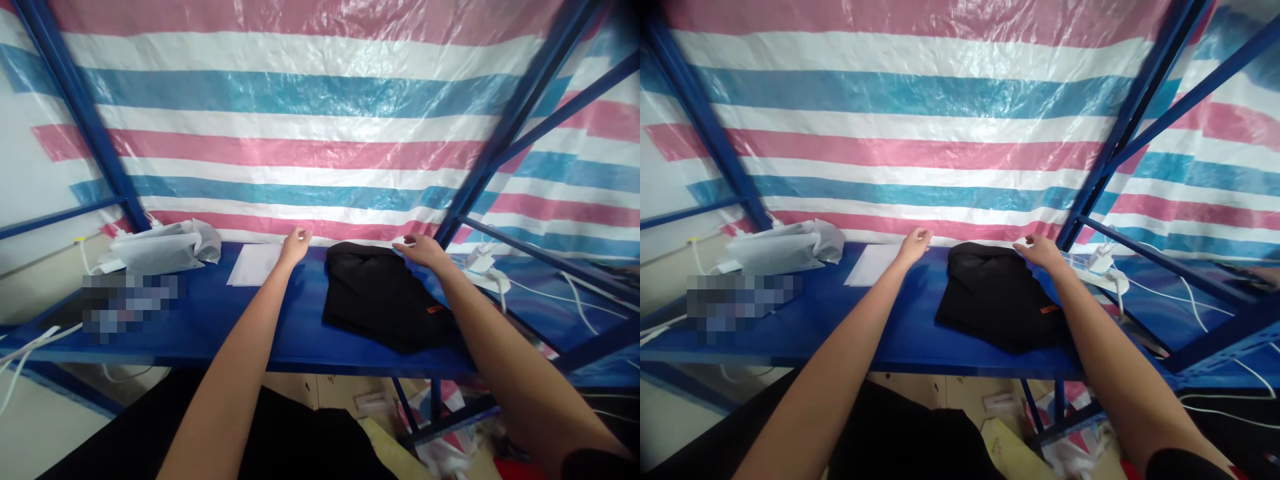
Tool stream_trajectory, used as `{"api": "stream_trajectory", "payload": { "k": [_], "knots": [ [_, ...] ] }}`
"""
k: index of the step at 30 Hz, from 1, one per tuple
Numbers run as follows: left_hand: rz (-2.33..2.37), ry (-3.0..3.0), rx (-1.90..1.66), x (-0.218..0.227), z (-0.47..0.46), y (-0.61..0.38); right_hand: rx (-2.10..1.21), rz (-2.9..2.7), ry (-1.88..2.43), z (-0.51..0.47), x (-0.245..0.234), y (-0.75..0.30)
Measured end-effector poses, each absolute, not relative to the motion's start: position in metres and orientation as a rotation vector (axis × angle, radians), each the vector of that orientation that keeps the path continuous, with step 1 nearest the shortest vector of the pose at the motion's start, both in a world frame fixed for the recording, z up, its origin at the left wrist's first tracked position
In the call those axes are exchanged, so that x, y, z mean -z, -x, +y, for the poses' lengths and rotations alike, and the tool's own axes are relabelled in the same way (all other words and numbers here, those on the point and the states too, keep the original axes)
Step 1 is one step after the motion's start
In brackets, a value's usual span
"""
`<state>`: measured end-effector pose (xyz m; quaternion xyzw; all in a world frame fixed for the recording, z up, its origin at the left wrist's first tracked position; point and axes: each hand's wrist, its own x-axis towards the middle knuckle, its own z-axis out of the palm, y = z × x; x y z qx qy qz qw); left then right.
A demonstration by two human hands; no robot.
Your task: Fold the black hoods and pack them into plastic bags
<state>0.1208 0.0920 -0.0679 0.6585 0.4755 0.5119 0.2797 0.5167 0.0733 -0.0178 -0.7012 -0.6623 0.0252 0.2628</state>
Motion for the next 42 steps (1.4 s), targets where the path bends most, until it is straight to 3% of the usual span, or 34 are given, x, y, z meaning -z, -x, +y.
{"api": "stream_trajectory", "payload": {
  "k": [4, 9, 14, 18, 23, 38, 42],
  "knots": [
    [1.444, -1.977, -1.414, 0.072, 0.072, -0.072, -0.100, -2.060, 1.731, 0.081, 0.003, -0.492],
    [1.953, -2.232, -1.193, 0.067, 0.048, -0.009, -0.487, -2.495, 1.308, 0.084, -0.018, -0.413],
    [2.255, -2.097, -0.805, 0.085, 0.040, 0.029, -0.540, -2.558, 0.766, 0.078, 0.025, -0.305],
    [2.127, -2.075, -0.502, 0.098, 0.040, 0.029, -0.380, -2.513, 0.807, 0.068, 0.076, -0.245],
    [2.098, -2.050, -0.441, 0.102, 0.039, 0.017, -0.165, -2.507, 0.726, 0.068, 0.111, -0.234],
    [2.207, -2.025, -0.635, 0.105, 0.028, -0.015, -0.271, -2.452, 0.638, 0.069, 0.117, -0.236],
    [2.258, -2.047, -0.536, 0.102, 0.024, -0.017, -0.200, -2.481, 0.676, 0.068, 0.116, -0.236]
  ]
}}
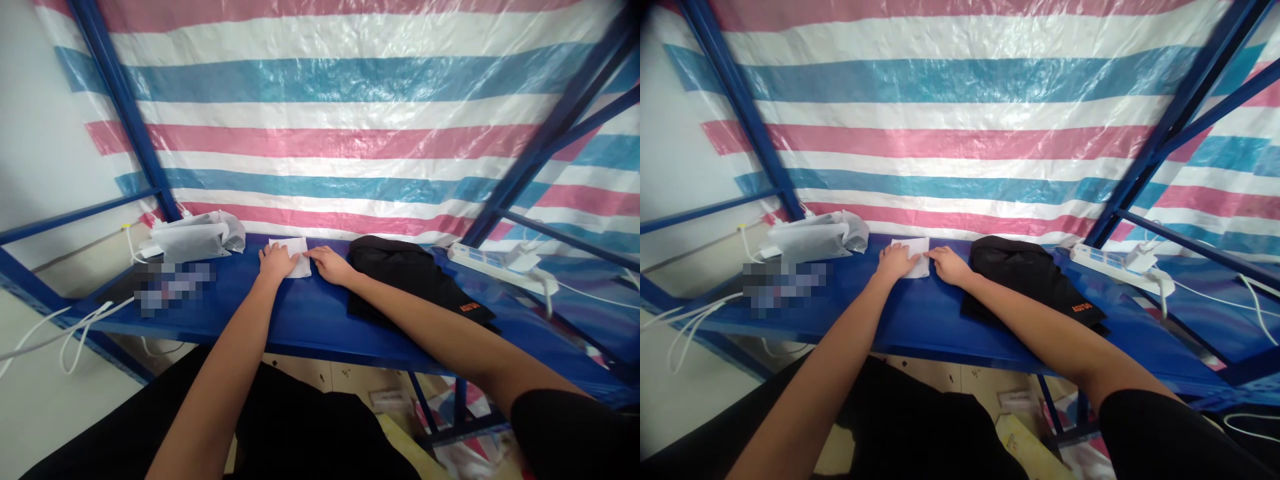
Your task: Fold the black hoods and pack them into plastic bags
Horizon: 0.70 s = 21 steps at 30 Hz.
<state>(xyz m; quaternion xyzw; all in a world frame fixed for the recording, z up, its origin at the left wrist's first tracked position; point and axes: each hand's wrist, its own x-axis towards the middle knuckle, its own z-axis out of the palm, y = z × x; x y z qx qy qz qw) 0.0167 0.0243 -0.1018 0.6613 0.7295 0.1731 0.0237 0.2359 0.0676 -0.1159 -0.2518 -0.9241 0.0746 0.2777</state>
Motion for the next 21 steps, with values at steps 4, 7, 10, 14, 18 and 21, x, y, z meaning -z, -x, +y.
{"api": "stream_trajectory", "payload": {
  "k": [4, 7, 10, 14, 18, 21],
  "knots": [
    [2.297, -2.036, -0.480, 0.098, 0.023, -0.017, -0.159, -2.498, 0.690, 0.065, 0.113, -0.236],
    [2.334, -1.943, -0.683, 0.094, 0.024, -0.012, -0.145, -2.495, 0.718, 0.063, 0.112, -0.235],
    [2.455, -1.767, -1.028, 0.087, 0.022, -0.001, -0.142, -2.482, 0.755, 0.062, 0.114, -0.233],
    [2.624, -1.528, -1.496, 0.078, 0.014, 0.018, -0.132, -2.460, 0.847, 0.062, 0.117, -0.230],
    [2.715, -1.188, -1.752, 0.072, 0.010, 0.033, -0.113, -2.412, 1.046, 0.061, 0.113, -0.229],
    [2.703, -1.011, -1.724, 0.073, 0.012, 0.038, -0.090, -2.400, 1.194, 0.059, 0.108, -0.230]
  ]
}}
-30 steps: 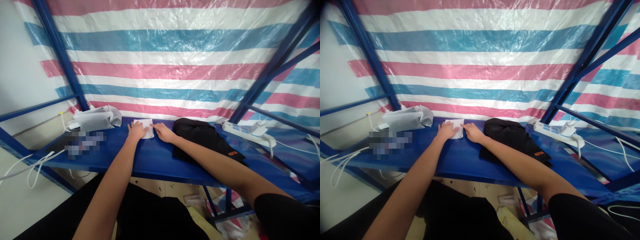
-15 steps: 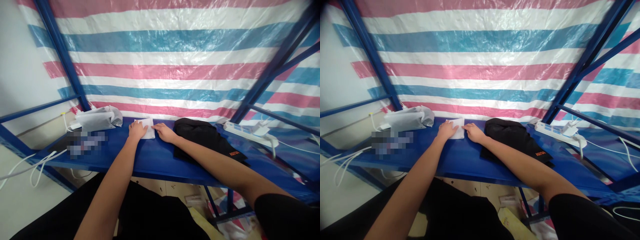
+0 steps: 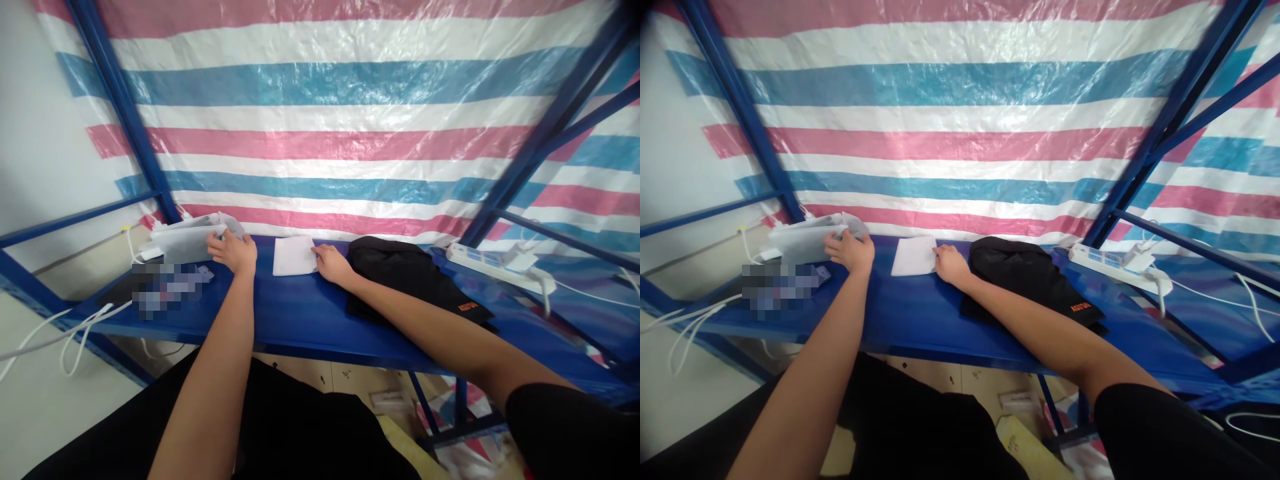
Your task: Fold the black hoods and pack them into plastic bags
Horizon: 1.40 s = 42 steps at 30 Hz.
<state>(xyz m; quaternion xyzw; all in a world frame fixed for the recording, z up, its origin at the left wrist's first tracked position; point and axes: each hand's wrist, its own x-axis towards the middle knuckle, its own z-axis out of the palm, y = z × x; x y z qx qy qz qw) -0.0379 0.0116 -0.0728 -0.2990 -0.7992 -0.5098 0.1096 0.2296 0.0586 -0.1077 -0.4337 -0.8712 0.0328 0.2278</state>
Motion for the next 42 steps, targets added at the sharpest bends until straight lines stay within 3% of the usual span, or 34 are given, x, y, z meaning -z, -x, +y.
{"api": "stream_trajectory", "payload": {
  "k": [15, 23, 29, 34, 38, 42],
  "knots": [
    [-2.338, 1.029, 1.618, 0.077, 0.015, 0.039, -0.030, -2.532, 1.229, 0.042, 0.108, -0.219],
    [-1.815, 1.234, 1.945, 0.065, 0.019, 0.031, -0.150, -2.619, 0.800, 0.050, 0.115, -0.220],
    [-1.595, 1.407, 2.247, 0.054, 0.011, 0.008, -0.566, -2.014, 0.956, 0.066, 0.095, -0.229],
    [-1.476, 1.721, 2.468, 0.052, 0.009, -0.016, -0.621, -1.741, 0.855, 0.069, 0.049, -0.272],
    [-1.390, 1.970, 2.386, 0.055, 0.009, -0.026, -0.771, -1.758, 0.842, 0.057, 0.045, -0.301],
    [-1.406, 2.140, 2.008, 0.062, 0.009, -0.026, -0.831, -1.672, 0.824, 0.049, 0.059, -0.308]
  ]
}}
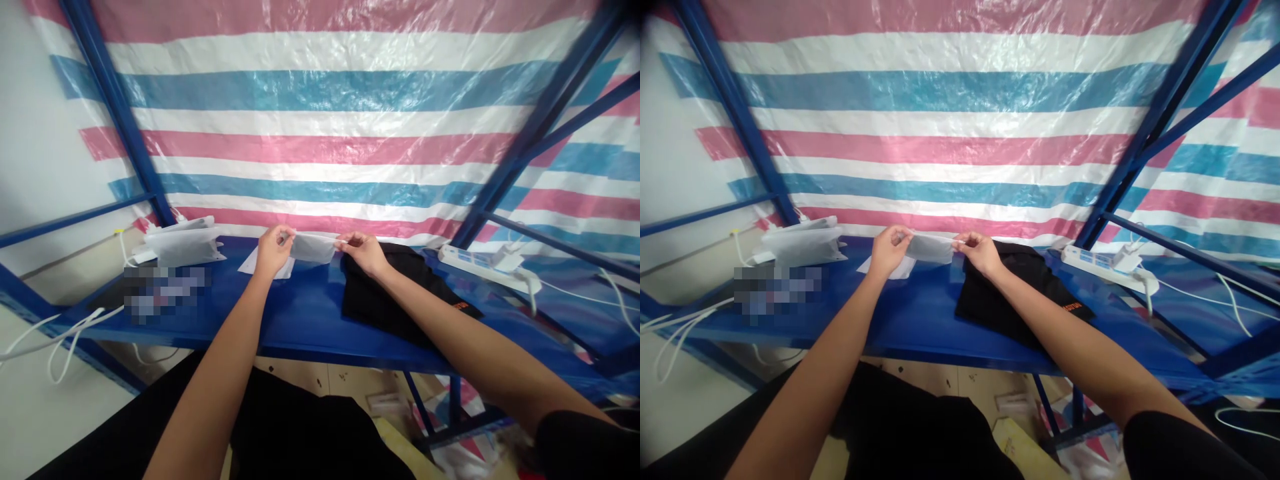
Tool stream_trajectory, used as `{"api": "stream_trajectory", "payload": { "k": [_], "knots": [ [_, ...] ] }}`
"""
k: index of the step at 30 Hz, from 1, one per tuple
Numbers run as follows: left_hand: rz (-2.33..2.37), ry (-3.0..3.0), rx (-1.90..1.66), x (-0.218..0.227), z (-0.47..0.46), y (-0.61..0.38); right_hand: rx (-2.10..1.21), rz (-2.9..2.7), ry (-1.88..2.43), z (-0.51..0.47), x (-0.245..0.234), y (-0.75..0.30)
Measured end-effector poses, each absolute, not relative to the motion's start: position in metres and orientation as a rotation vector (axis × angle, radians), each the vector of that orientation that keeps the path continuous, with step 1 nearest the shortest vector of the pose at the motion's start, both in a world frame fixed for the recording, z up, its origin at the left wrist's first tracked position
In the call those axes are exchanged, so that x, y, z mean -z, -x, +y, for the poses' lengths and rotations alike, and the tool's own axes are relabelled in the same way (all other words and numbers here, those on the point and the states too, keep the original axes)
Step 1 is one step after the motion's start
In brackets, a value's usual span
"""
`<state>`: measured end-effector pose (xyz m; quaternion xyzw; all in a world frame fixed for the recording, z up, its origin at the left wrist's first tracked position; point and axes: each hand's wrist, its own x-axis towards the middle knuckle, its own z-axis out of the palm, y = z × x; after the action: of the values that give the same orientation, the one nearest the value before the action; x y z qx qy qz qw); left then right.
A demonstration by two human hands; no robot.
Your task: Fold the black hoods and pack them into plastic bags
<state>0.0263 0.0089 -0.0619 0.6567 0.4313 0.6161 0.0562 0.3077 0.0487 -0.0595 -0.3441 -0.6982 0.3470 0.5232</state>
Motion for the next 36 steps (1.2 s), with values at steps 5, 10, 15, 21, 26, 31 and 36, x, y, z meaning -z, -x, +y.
{"api": "stream_trajectory", "payload": {
  "k": [5, 10, 15, 21, 26, 31, 36],
  "knots": [
    [1.543, -2.452, -1.767, 0.065, 0.002, -0.032, -0.836, -1.681, 0.761, 0.047, 0.067, -0.307],
    [1.487, -2.761, -1.699, 0.062, -0.008, -0.055, -0.781, -1.772, 0.750, 0.037, 0.067, -0.308],
    [1.202, -2.899, -1.512, 0.069, -0.004, -0.076, -0.490, -1.953, 0.833, 0.019, 0.049, -0.312],
    [1.191, -2.886, -1.500, 0.073, -0.002, -0.087, -0.291, -2.182, 0.796, 0.003, 0.032, -0.318],
    [1.211, -2.896, -1.504, 0.067, -0.003, -0.073, -0.248, -2.154, 0.815, 0.007, 0.035, -0.322],
    [1.508, -2.781, -1.505, 0.061, 0.000, -0.024, -0.184, -1.955, 0.986, 0.025, 0.040, -0.332],
    [1.608, -2.599, -1.532, 0.062, 0.001, 0.005, -0.182, -1.968, 1.023, 0.029, 0.041, -0.339]
  ]
}}
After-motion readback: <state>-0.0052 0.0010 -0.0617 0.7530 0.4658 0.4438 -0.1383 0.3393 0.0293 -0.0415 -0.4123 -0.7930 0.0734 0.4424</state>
